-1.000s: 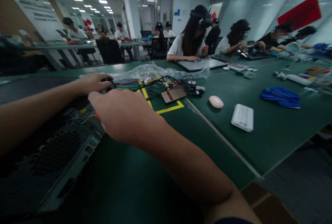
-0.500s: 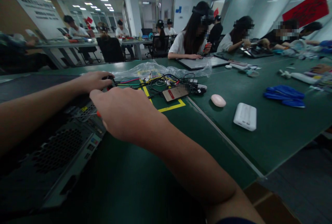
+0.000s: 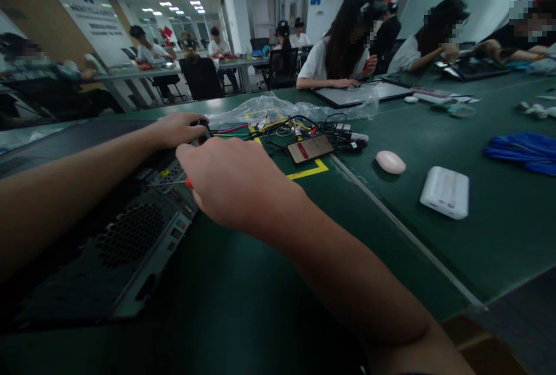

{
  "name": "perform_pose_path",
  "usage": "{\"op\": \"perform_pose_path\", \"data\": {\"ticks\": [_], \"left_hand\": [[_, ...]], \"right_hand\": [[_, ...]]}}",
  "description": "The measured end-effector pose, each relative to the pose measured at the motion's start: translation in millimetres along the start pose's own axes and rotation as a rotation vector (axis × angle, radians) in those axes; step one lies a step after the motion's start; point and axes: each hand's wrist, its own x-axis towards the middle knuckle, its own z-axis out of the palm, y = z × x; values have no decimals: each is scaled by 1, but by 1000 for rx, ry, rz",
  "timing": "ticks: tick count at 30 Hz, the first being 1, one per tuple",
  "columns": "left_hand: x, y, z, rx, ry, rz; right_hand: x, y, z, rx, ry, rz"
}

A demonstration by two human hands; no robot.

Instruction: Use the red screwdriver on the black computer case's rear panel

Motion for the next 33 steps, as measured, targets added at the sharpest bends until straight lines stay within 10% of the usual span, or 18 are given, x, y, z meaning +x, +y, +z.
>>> {"op": "perform_pose_path", "data": {"ticks": [33], "left_hand": [[-3,6,1,-24,51,-69]], "right_hand": [[1,-7,-1,-2,-75,27]]}}
